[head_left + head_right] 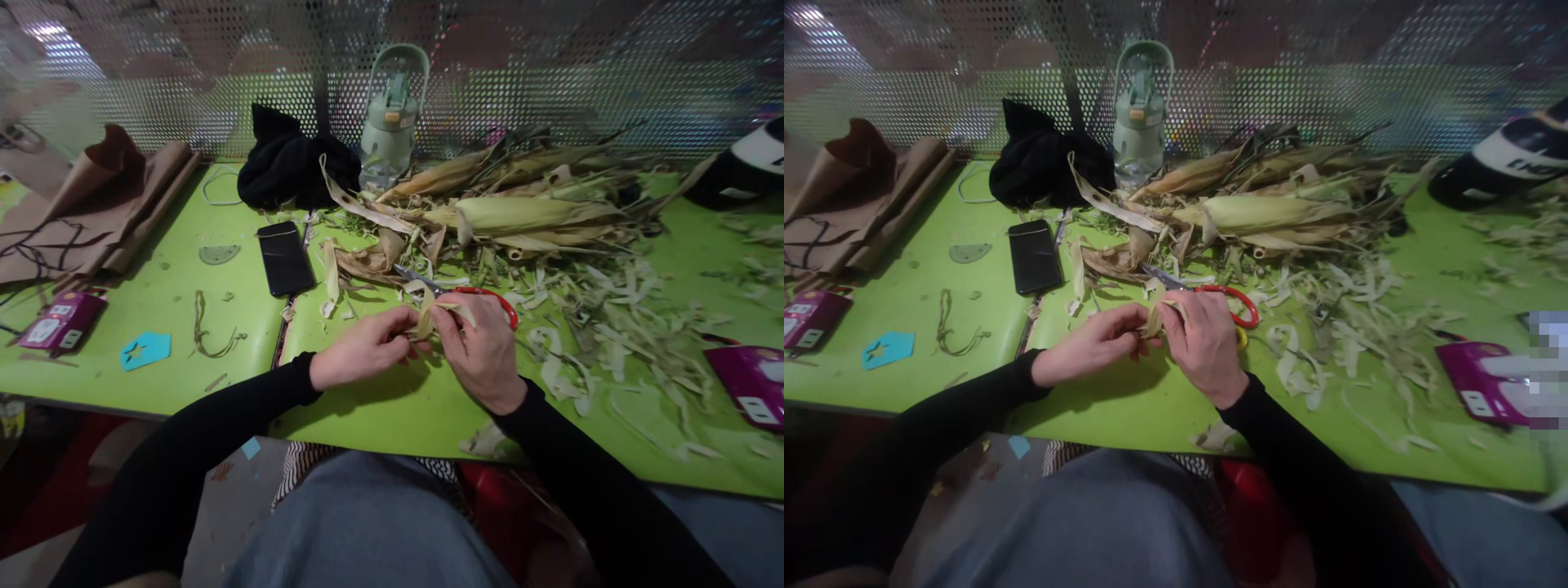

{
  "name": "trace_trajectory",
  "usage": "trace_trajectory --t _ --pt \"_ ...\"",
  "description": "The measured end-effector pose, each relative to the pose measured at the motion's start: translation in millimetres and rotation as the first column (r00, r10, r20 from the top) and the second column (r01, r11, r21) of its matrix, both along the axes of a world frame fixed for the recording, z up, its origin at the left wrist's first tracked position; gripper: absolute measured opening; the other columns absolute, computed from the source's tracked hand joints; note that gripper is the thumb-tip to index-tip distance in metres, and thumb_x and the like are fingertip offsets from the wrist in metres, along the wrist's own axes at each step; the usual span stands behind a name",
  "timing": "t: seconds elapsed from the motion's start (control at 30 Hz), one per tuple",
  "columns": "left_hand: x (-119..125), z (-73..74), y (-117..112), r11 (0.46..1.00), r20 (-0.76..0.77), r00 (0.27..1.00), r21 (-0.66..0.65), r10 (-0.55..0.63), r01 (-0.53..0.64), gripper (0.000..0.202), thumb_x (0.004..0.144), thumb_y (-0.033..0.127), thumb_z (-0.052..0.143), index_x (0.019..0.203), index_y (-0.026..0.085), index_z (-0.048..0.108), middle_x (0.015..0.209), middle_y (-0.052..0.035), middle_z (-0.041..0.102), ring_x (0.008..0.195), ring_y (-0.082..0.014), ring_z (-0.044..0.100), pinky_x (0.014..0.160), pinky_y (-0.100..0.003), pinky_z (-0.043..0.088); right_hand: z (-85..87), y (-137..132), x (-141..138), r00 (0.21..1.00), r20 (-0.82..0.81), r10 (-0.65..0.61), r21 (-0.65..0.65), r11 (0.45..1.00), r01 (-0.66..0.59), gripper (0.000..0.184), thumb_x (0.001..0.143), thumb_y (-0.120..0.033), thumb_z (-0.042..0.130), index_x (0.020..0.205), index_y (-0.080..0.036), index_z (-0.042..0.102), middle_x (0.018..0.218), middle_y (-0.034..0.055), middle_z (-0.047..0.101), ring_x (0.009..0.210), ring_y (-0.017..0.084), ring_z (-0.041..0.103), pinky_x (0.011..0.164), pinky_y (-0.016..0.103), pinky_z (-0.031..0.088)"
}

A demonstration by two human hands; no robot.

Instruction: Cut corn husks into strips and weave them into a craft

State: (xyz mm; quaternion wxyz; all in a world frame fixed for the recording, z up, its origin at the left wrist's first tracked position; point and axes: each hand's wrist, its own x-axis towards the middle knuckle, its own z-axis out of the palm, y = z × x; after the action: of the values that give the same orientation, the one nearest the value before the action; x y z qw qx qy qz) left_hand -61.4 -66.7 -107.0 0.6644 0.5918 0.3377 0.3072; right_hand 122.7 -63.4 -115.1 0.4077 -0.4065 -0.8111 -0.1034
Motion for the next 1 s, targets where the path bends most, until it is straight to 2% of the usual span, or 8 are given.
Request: trace_trajectory --t 0.07,0.13,0.3,0.47,0.6,0.7,0.83,1.0 --pt "0.7 0.4 -0.1 1.0 0.029 0.999 -0.014 0.015 -0.015 0.005 0.088 0.016 0.057 0.092 0.015 0.058 0.088 -0.0037 0.067 0.075 -0.0106 0.063 0.072 -0.026 0.051 -1.0 -0.7 -0.1 1.0 -0.004 -0.009 -0.021 1.0 0.009 0.004 0.099 -0.022 0.055 0.1 -0.023 0.058 0.089 0.0031 0.073 0.074 0.019 0.061 0.072 0.034 0.046" --pt "0.7 0.6 0.9 0.998 0.075 0.996 -0.049 0.039 -0.035 0.014 0.09 0.027 0.063 0.091 0.014 0.057 0.085 -0.0033 0.067 0.071 -0.0093 0.061 0.07 -0.026 0.051 -0.9 -1.8 0.6 1.0 -0.024 -0.003 -0.076 0.997 0.002 0.008 0.1 -0.027 0.053 0.1 -0.022 0.059 0.089 0.0047 0.073 0.078 0.021 0.063 0.074 0.035 0.047" --pt "-2.7 2.7 7.2 0.981 0.188 0.97 -0.15 0.153 -0.126 0.025 0.089 0.036 0.067 0.095 0.014 0.057 0.085 -0.002 0.069 0.072 -0.0077 0.063 0.069 -0.023 0.052 5.9 -1.4 6.1 0.991 -0.114 0.063 -0.39 0.915 -0.103 0.02 0.1 -0.034 0.052 0.11 -0.02 0.063 0.089 0.0057 0.074 0.082 0.023 0.067 0.073 0.036 0.048" --pt "-4.6 4.6 12.0 0.962 0.169 0.961 -0.203 0.218 -0.183 0.011 0.091 0.024 0.064 0.093 0.014 0.058 0.084 0.0016 0.065 0.074 -0.0072 0.066 0.069 -0.021 0.052 8.8 3.5 9.0 0.994 -0.009 0.107 -0.271 0.957 -0.106 0.012 0.096 -0.03 0.06 0.092 -0.019 0.065 0.081 0.0059 0.072 0.076 0.023 0.063 0.071 0.037 0.045" --pt "-4.2 3.8 12.6 0.946 0.169 0.959 -0.272 0.229 -0.178 0.009 0.09 0.021 0.064 0.092 0.014 0.057 0.087 0.0009 0.066 0.077 -0.0085 0.069 0.067 -0.02 0.052 8.9 3.9 7.8 0.991 0.046 0.126 -0.208 0.972 -0.114 0.009 0.094 -0.024 0.063 0.087 -0.019 0.064 0.076 0.0052 0.07 0.071 0.022 0.061 0.068 0.038 0.044" --pt "-3.7 2.9 13.1 0.932 0.186 0.948 -0.308 0.257 -0.193 0.011 0.09 0.02 0.064 0.09 0.014 0.056 0.085 0.0017 0.066 0.077 -0.008 0.069 0.074 -0.022 0.054 11.5 3.6 8.2 0.983 0.046 0.179 -0.195 0.966 -0.167 0.007 0.094 -0.022 0.064 0.087 -0.02 0.065 0.077 0.0052 0.071 0.07 0.021 0.062 0.069 0.037 0.046" --pt "-3.2 -1.2 15.4 0.946 0.154 0.955 -0.246 0.254 -0.212 0.007 0.09 0.017 0.062 0.087 0.014 0.056 0.079 0.003 0.065 0.073 -0.0068 0.066 0.079 -0.025 0.054 16.0 1.7 9.7 0.98 -0.01 0.196 -0.191 0.962 -0.195 0.005 0.09 -0.022 0.069 0.086 -0.02 0.066 0.076 0.0047 0.072 0.068 0.02 0.063 0.068 0.037 0.048" --pt "-4.2 -8.4 12.7 0.987 -0.05 0.986 -0.012 0.16 -0.161 0.009 0.09 0.02 0.061 0.084 0.014 0.057 0.073 0.0029 0.063 0.068 -0.0082 0.061 0.07 -0.024 0.049 14.1 -4.2 6.1 0.958 -0.167 0.235 -0.319 0.906 -0.278 0.004 0.088 -0.023 0.072 0.09 -0.022 0.068 0.081 0.0033 0.075 0.072 0.019 0.068 0.065 0.033 0.052"
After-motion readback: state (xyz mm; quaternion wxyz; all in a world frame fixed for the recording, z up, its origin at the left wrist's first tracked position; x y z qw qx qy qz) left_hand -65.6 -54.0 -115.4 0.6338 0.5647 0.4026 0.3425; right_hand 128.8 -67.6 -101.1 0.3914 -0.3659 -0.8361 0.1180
